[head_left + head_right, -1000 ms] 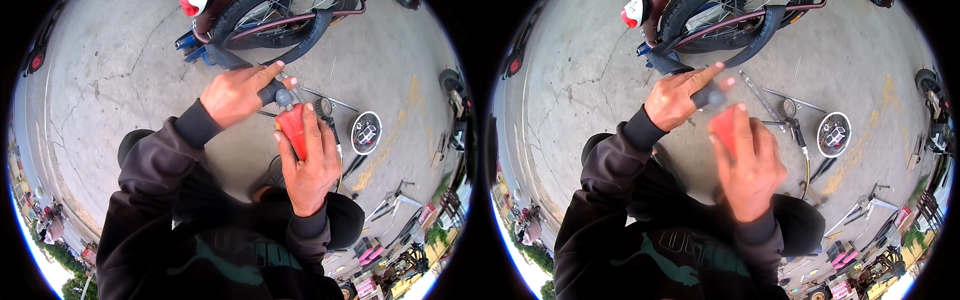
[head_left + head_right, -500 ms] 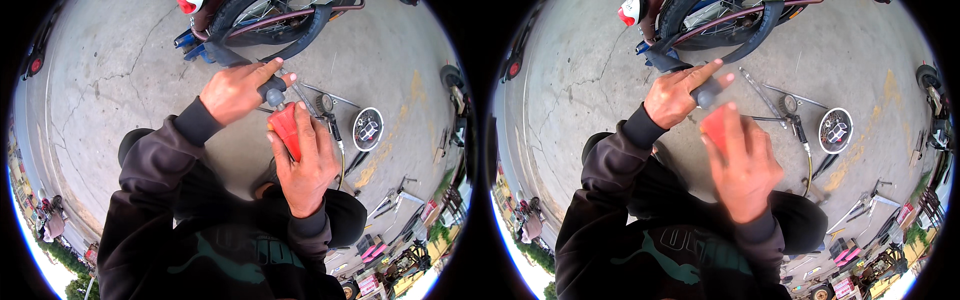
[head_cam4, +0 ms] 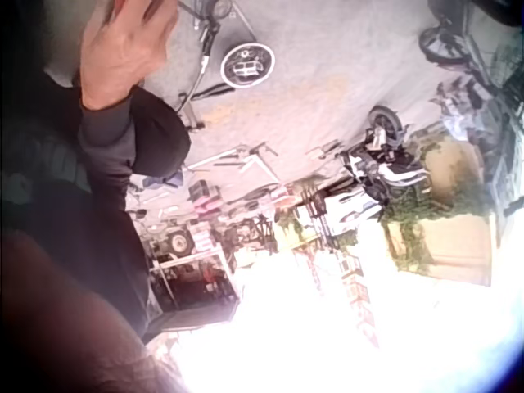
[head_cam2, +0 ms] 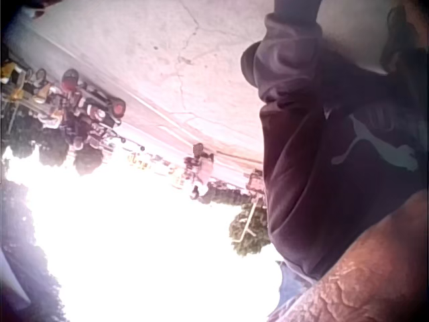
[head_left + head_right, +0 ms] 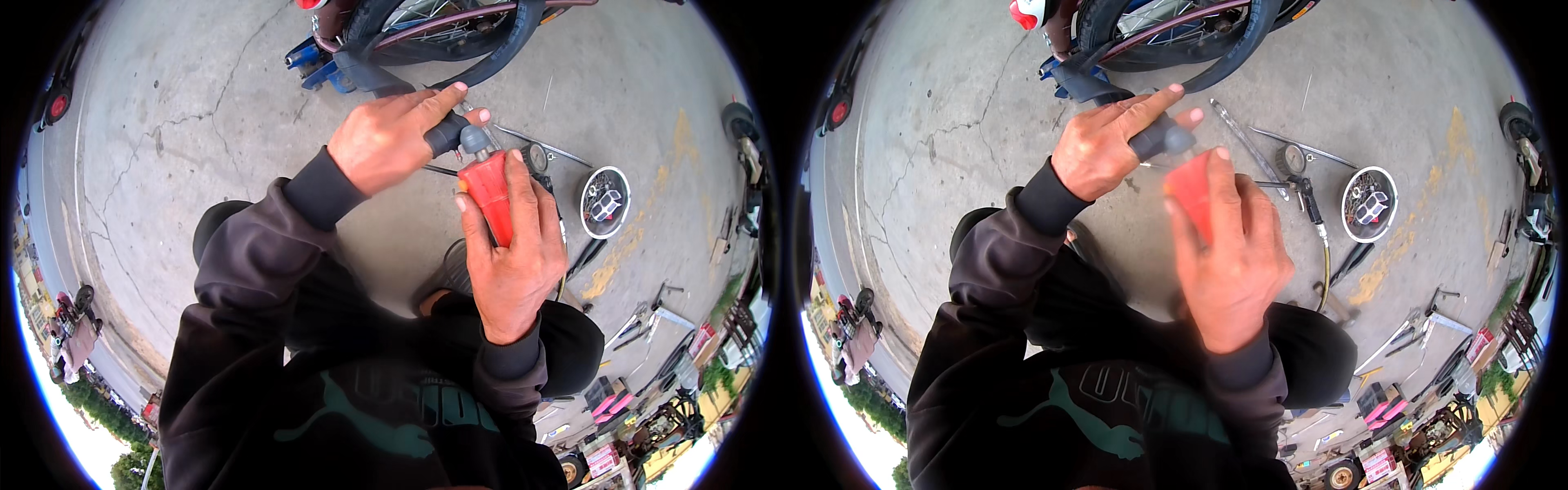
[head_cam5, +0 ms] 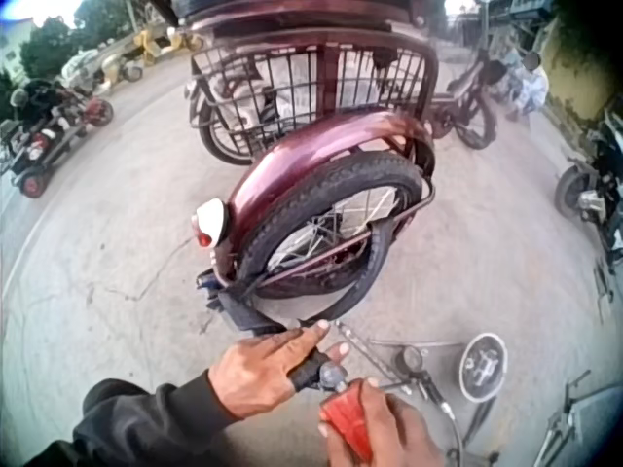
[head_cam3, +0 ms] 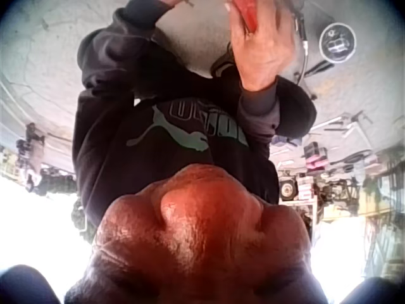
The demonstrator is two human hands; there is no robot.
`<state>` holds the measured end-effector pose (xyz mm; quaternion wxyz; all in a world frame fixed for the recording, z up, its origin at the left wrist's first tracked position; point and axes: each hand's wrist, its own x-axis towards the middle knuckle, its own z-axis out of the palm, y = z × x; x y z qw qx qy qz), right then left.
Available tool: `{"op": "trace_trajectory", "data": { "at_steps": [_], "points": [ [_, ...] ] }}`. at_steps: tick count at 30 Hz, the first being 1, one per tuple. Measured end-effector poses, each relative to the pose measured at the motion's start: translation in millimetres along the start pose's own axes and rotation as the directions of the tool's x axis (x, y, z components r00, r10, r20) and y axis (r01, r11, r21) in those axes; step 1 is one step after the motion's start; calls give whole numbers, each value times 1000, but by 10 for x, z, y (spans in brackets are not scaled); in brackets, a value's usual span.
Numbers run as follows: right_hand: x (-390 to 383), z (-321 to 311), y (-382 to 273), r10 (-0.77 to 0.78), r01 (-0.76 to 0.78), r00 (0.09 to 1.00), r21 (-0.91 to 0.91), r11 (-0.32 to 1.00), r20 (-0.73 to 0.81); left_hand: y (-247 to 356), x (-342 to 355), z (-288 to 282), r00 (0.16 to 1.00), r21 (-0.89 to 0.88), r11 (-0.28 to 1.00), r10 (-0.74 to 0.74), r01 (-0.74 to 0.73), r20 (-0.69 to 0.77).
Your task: The person repairs a punctured bicycle inner tube by locating the leak, applying a patch, and using a handheld electric tool to heat and seal the repair. The person also retrieves a power adapter from a cluttered workbench to power the tool.
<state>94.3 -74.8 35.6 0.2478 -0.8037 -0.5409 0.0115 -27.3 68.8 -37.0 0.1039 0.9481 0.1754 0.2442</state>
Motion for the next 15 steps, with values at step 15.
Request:
{"op": "trace_trajectory", "data": {
  "at_steps": [15],
  "points": [
    [-26, -52, -64, -44, 34, 996, 135, 990, 73, 4, -39, 8, 996, -35, 998, -55, 58, 69]
  ]
}}
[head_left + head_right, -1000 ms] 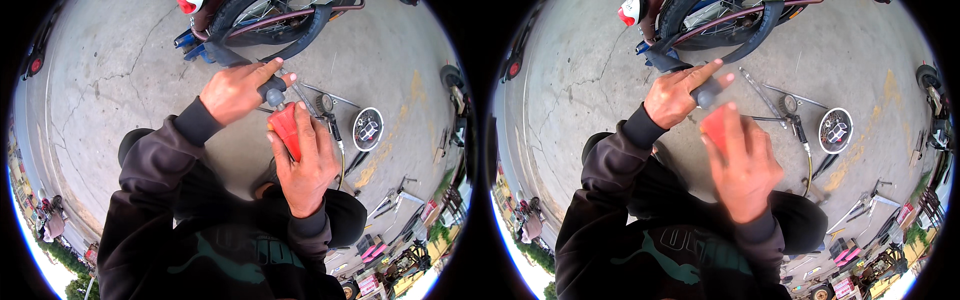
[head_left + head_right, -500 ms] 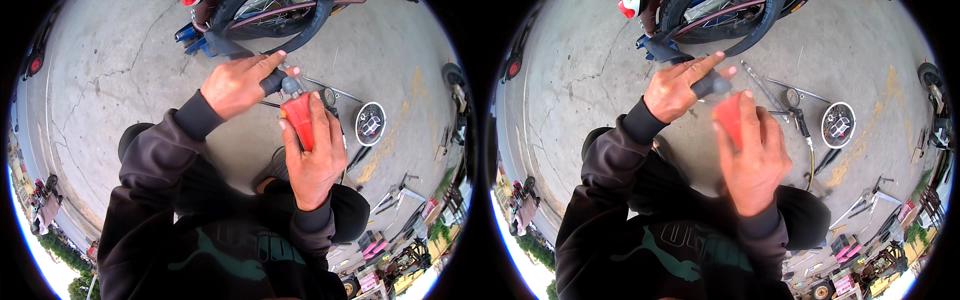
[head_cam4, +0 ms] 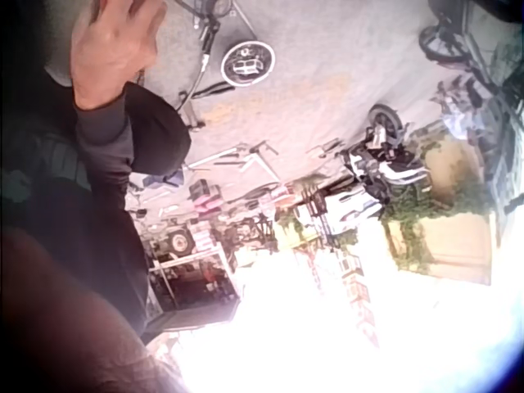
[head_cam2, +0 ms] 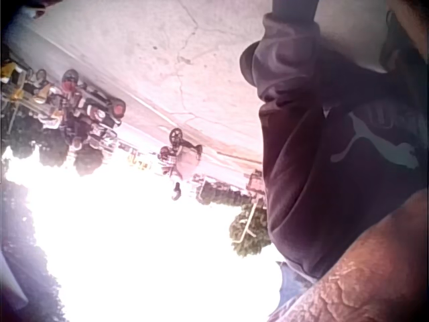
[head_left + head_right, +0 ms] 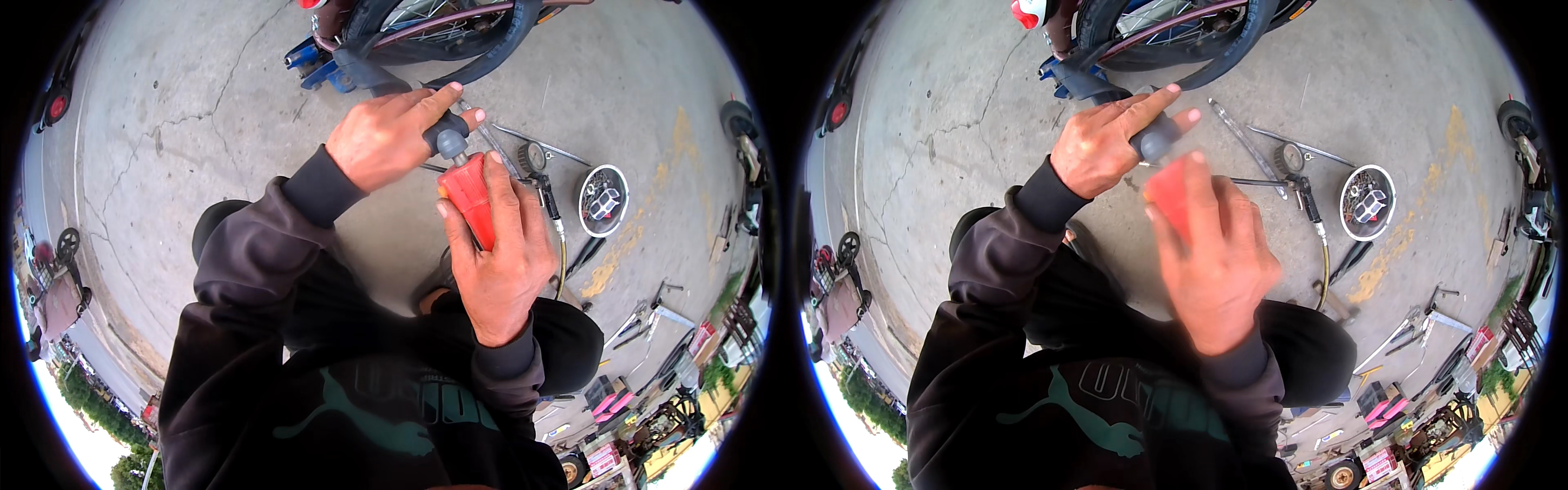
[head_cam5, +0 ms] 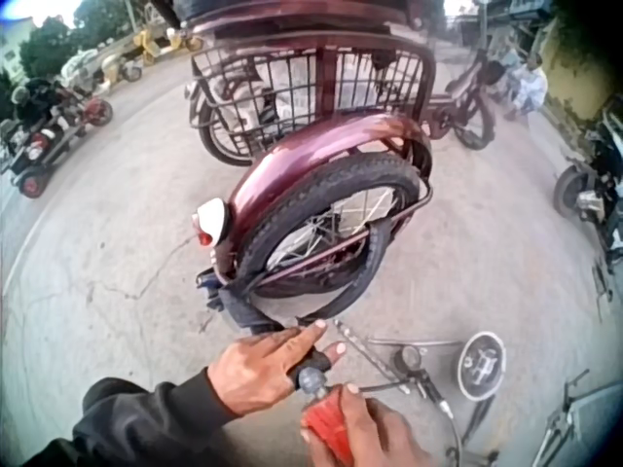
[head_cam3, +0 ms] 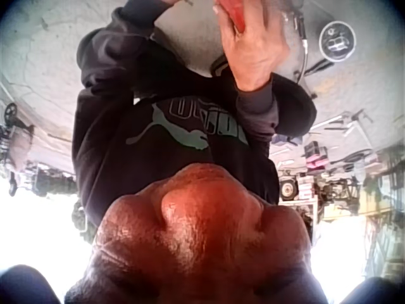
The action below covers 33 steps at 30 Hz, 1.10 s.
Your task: The person repairs a punctured bicycle inner tube by locating the leak, applying a patch, and using a handheld electric tool to heat and seal the repair. The person also retrieves a power adapter from a cluttered workbench to power the tool.
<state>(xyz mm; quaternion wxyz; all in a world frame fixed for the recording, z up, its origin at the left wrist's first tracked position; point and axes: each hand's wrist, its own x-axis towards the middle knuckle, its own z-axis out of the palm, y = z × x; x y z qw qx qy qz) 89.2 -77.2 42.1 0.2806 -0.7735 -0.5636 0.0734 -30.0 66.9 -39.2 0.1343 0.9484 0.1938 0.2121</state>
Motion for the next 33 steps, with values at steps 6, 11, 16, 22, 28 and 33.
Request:
{"op": "trace_trajectory", "data": {
  "at_steps": [6, 11, 16, 22, 28, 33],
  "points": [
    [-3, -4, 7, 34, -35, 999, -56, 998, -18, 15, 3, -11, 1000, 56, 998, 20, -19, -6],
    [-2, -10, 5, 32, -32, 999, -37, 999, -19, 20, -3, -20, 999, 53, 998, 28, -26, -27],
    [-5, -16, 6, 78, -80, 996, -65, 995, -43, 21, -6, -27, 998, 70, 996, 59, -57, -26],
    [12, -23, -21, 28, -31, 999, -64, 997, -45, 39, 21, -52, 999, 56, 998, 43, -42, -14],
    [-12, -53, -12, 65, -68, 997, -70, 995, -44, 46, 13, -71, 1000, 31, 999, 26, -26, -13],
    [-25, -111, -69, 96, -97, 995, -66, 993, -12, 52, 31, -125, 990, 33, 993, 119, -117, -80]
  ]
}}
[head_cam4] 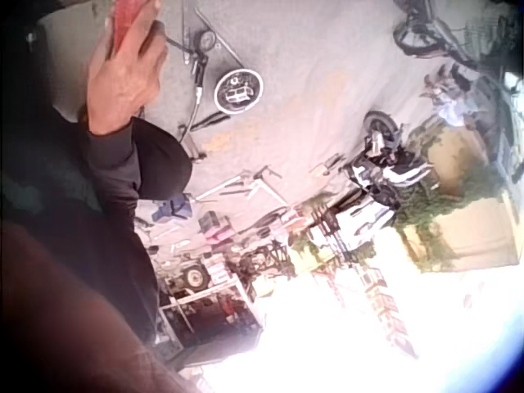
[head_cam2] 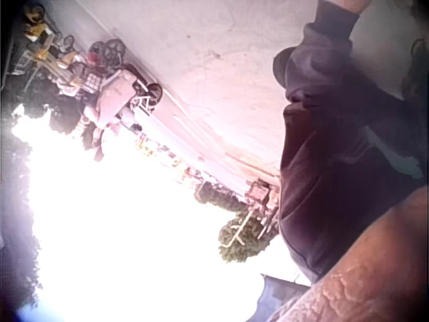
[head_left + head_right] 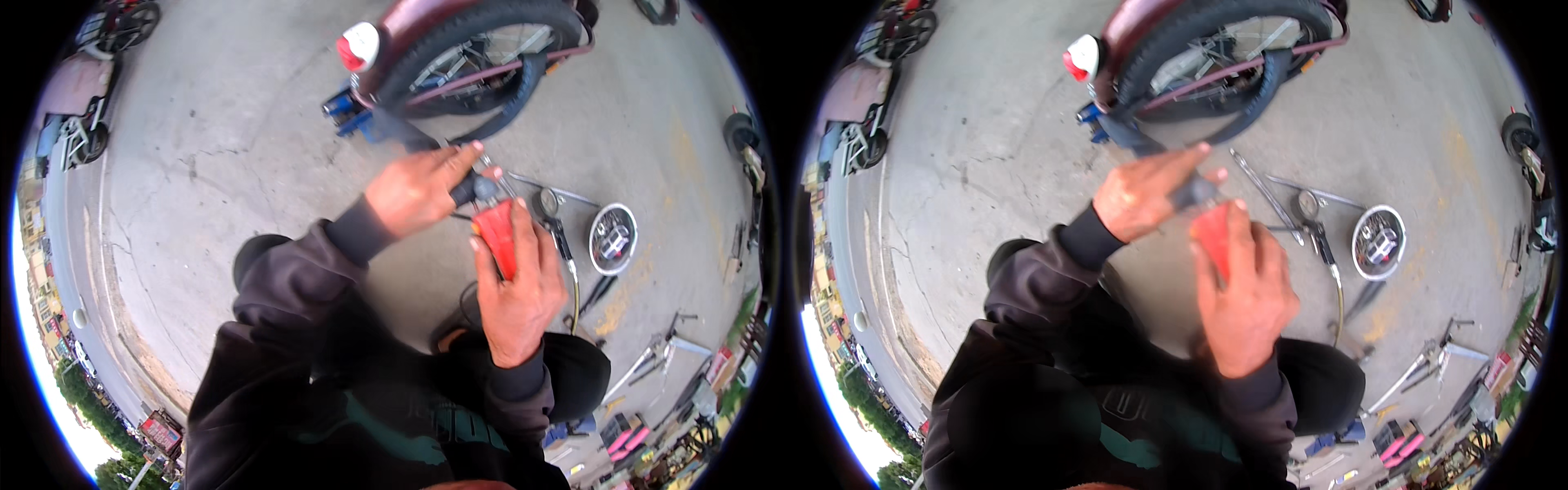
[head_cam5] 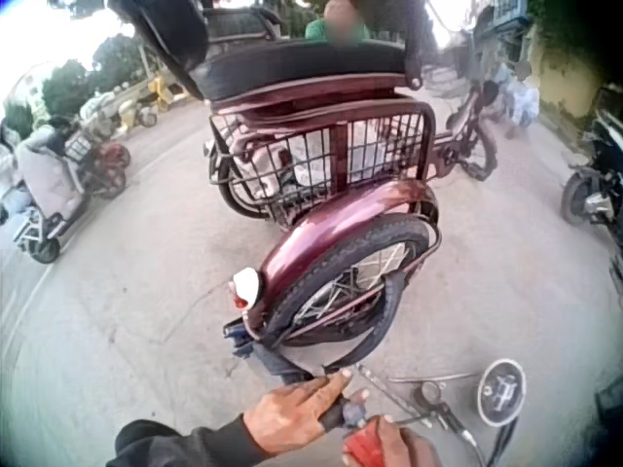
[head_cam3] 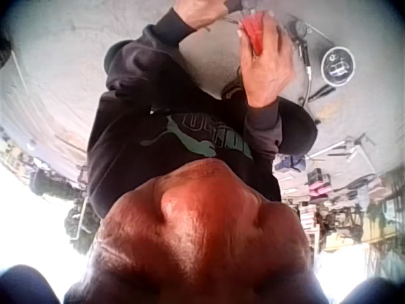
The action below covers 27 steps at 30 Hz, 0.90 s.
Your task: The person repairs a punctured bicycle inner tube by locating the leak, applying a patch, and using a handheld electric tool to heat and seal the repair. The person also retrieves a power adapter from a cluttered workbench to power the tool.
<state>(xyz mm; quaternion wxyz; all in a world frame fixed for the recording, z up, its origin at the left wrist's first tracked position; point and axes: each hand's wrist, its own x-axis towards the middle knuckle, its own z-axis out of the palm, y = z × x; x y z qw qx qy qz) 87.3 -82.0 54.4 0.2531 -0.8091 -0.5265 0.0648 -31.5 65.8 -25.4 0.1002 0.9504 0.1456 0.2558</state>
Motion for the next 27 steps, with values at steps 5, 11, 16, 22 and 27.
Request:
{"op": "trace_trajectory", "data": {
  "at_steps": [5, 11, 16, 22, 27],
  "points": [
    [5, -45, -104, -77, 76, 997, 36, 996, 24, 47, 21, -103, 992, -94, 992, -94, 86, -81],
    [-37, -145, -146, -73, 73, 997, -25, 997, -7, 64, -44, -92, 999, 60, 997, 52, -51, -5],
    [-21, -191, -151, -93, 93, 996, -77, 993, 12, 79, -20, -100, 997, 92, 996, 17, -23, 72],
    [-32, -106, -28, -134, 134, 991, -26, 991, -9, 59, -24, -43, 987, -161, 975, -141, 151, 77],
    [-34, -146, -44, -88, 87, 995, -34, 996, -39, 89, 3, -102, 985, -81, 989, -110, 121, 135]
  ]
}}
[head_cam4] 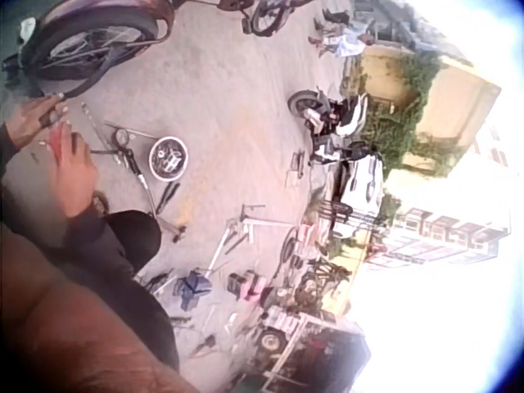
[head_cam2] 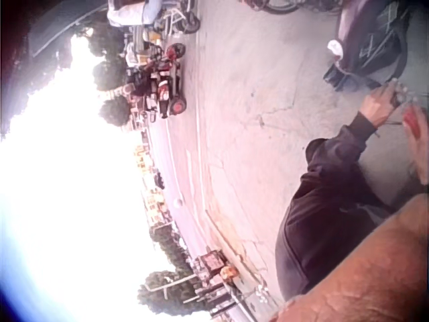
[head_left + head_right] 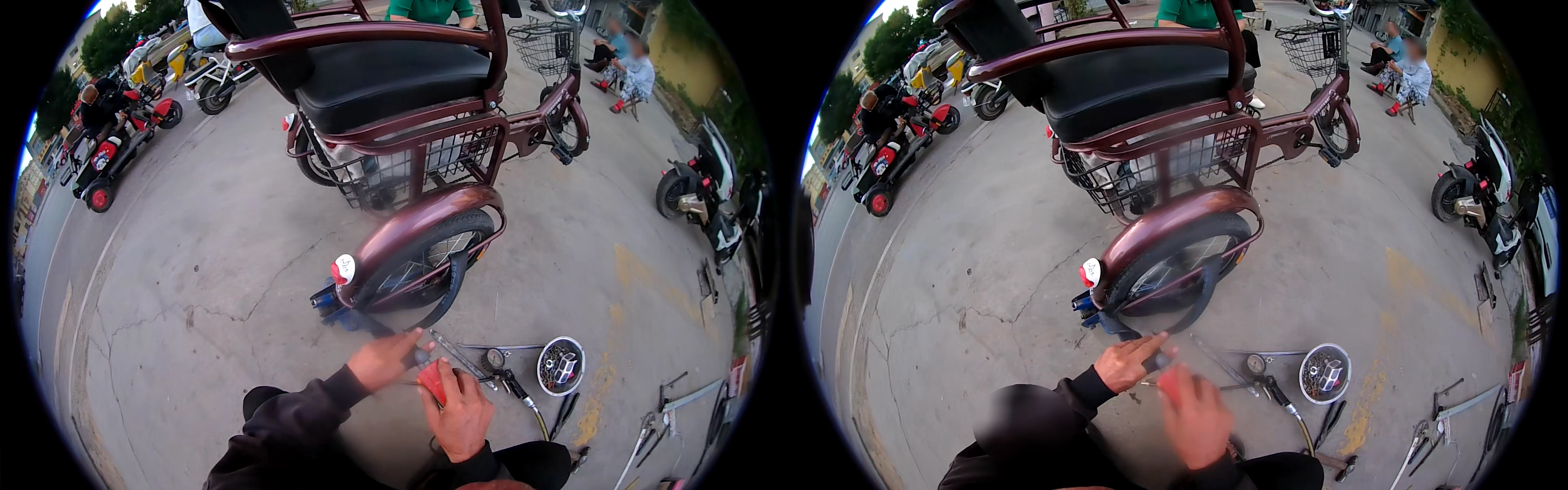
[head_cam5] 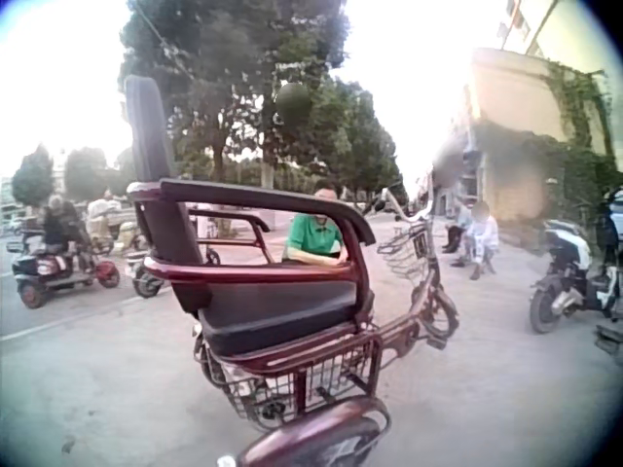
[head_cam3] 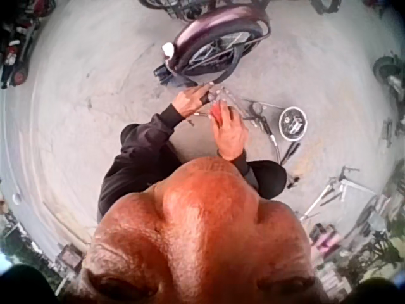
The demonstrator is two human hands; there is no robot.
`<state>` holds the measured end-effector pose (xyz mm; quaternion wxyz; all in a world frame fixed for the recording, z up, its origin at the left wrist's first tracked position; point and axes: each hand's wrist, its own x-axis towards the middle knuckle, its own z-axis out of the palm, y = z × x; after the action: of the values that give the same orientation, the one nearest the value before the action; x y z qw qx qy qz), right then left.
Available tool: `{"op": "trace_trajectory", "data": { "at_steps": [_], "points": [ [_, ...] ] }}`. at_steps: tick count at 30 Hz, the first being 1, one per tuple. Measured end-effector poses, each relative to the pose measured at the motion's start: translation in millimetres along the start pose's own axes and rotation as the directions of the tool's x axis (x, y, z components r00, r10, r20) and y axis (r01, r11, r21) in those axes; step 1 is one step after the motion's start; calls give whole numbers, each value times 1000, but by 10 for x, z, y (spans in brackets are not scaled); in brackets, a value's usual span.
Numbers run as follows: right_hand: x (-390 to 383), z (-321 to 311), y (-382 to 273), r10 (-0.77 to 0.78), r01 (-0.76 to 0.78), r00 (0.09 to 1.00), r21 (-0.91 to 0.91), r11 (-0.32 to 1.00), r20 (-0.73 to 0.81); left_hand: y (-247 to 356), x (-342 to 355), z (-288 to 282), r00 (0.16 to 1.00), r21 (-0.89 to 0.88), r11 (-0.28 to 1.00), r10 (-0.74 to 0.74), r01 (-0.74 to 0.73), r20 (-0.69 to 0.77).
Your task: The person repairs a punctured bicycle inner tube by locating the leak, applying a patch, and using a handheld electric tool to heat and seal the repair. The person also retrieves a power adapter from a cluttered workbench to power the tool.
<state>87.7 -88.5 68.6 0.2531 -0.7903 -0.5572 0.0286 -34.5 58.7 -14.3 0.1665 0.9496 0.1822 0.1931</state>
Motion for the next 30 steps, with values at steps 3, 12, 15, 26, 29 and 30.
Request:
{"op": "trace_trajectory", "data": {
  "at_steps": [3, 12, 15, 26, 29, 30],
  "points": [
    [38, -35, -22, -24, 24, 1000, -9, 1000, -7, 29, 38, -76, 1000, -54, 999, -7, 7, -10],
    [-35, 37, 14, 67, -66, 998, 66, 996, -2, 25, 33, -54, 993, 57, 997, 59, -53, -105],
    [-45, 68, -18, -69, 71, 997, 91, 993, -24, 25, -15, -46, 992, 63, 997, 44, -37, -114],
    [-14, 68, 6, -28, 31, 999, 93, 995, -36, 40, 41, -94, 985, 114, 992, 81, -63, -155],
    [-25, 89, 17, -19, 21, 999, 52, 998, -44, 26, 35, -91, 987, 102, 994, 63, -49, -146],
    [-20, 96, 24, 23, -22, 998, 29, 999, -52, 23, 35, -91, 983, 93, 994, 79, -65, -163]
  ]
}}
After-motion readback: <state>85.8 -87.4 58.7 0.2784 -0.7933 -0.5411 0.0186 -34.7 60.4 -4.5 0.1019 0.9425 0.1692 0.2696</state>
